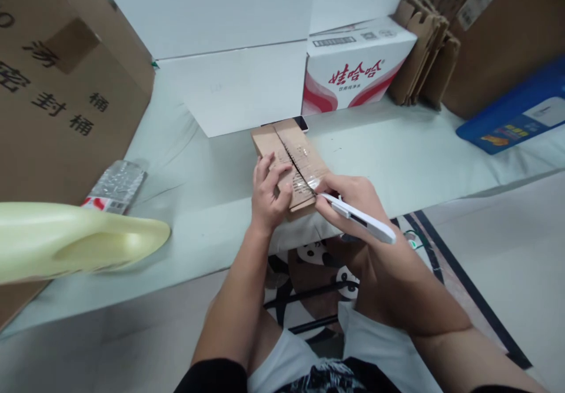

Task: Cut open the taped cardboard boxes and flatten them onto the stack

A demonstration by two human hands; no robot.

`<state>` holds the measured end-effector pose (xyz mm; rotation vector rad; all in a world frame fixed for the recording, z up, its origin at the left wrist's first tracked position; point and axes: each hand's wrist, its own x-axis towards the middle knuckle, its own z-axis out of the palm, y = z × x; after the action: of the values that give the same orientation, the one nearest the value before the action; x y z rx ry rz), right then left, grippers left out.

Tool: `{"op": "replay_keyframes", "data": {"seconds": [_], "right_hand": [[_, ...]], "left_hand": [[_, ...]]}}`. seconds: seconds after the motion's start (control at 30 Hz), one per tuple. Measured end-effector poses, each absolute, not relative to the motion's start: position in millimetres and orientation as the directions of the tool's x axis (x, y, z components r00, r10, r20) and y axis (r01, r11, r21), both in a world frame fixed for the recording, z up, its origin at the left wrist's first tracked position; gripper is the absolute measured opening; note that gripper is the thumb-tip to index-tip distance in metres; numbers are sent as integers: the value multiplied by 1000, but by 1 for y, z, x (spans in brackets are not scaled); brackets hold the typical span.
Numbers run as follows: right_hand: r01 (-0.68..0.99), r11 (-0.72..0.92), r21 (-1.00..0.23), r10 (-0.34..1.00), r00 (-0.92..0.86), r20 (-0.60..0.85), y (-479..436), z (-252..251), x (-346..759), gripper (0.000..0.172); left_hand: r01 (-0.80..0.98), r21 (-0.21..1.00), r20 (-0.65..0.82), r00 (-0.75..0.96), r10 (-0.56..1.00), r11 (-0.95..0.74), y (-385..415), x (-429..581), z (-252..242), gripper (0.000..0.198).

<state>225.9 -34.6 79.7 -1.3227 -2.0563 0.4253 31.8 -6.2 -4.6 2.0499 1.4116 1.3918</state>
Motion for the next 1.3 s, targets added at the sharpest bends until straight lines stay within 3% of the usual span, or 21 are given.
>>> {"op": "replay_keyframes", "data": {"seconds": [0.1, 0.2, 0.3, 0.37, 0.5, 0.57, 0.67, 0.83, 0.93, 1.07, 1.2, 1.3], "right_hand": [[564, 454, -690, 888, -222, 403, -39, 83, 233, 9], [461, 435, -774, 881, -41, 471, -35, 78, 246, 11], [523, 430, -736, 771, 212, 601, -16, 57, 260, 5], [563, 419, -712, 729, 260, 634, 1, 36, 269, 12], [636, 144, -758, 921, 193, 338, 28, -6, 282, 22], [727, 7, -687, 968, 169, 188, 34, -19, 285, 29], [839, -66, -540, 991, 120, 65, 36, -29, 287, 43], [921, -40, -388, 999, 44, 3, 33, -29, 282, 58], [930, 7, -368, 993, 37, 112, 30, -25, 279, 54], [875, 139, -464, 977, -46, 206, 26, -20, 273, 38], [779, 243, -577, 965, -256, 61, 21, -18, 264, 31], [751, 337, -568, 908, -418, -14, 15, -19, 256, 34]], "left_hand": [[550, 686, 543, 47, 838, -476, -3, 29, -6, 44], [537, 704, 530, 38, 847, -465, -1, 26, -8, 43], [553, 703, 526, 20, 850, -448, -7, 30, 1, 40], [598, 669, 533, 29, 846, -442, -15, 37, 14, 37], [643, 608, 477, 172, 862, -465, -28, 53, 42, 35], [652, 601, 441, 212, 872, -462, -29, 55, 49, 39], [650, 613, 405, 230, 885, -449, -25, 47, 49, 39], [583, 657, 428, 233, 873, -478, -20, 31, 41, 43], [519, 697, 491, 156, 857, -494, -18, 23, 35, 47], [337, 782, 563, -22, 826, -524, -12, 12, 25, 52], [53, 862, 500, -246, 830, -504, -6, 8, 20, 57], [-113, 870, 381, -463, 800, -479, -2, 12, 25, 62]]}}
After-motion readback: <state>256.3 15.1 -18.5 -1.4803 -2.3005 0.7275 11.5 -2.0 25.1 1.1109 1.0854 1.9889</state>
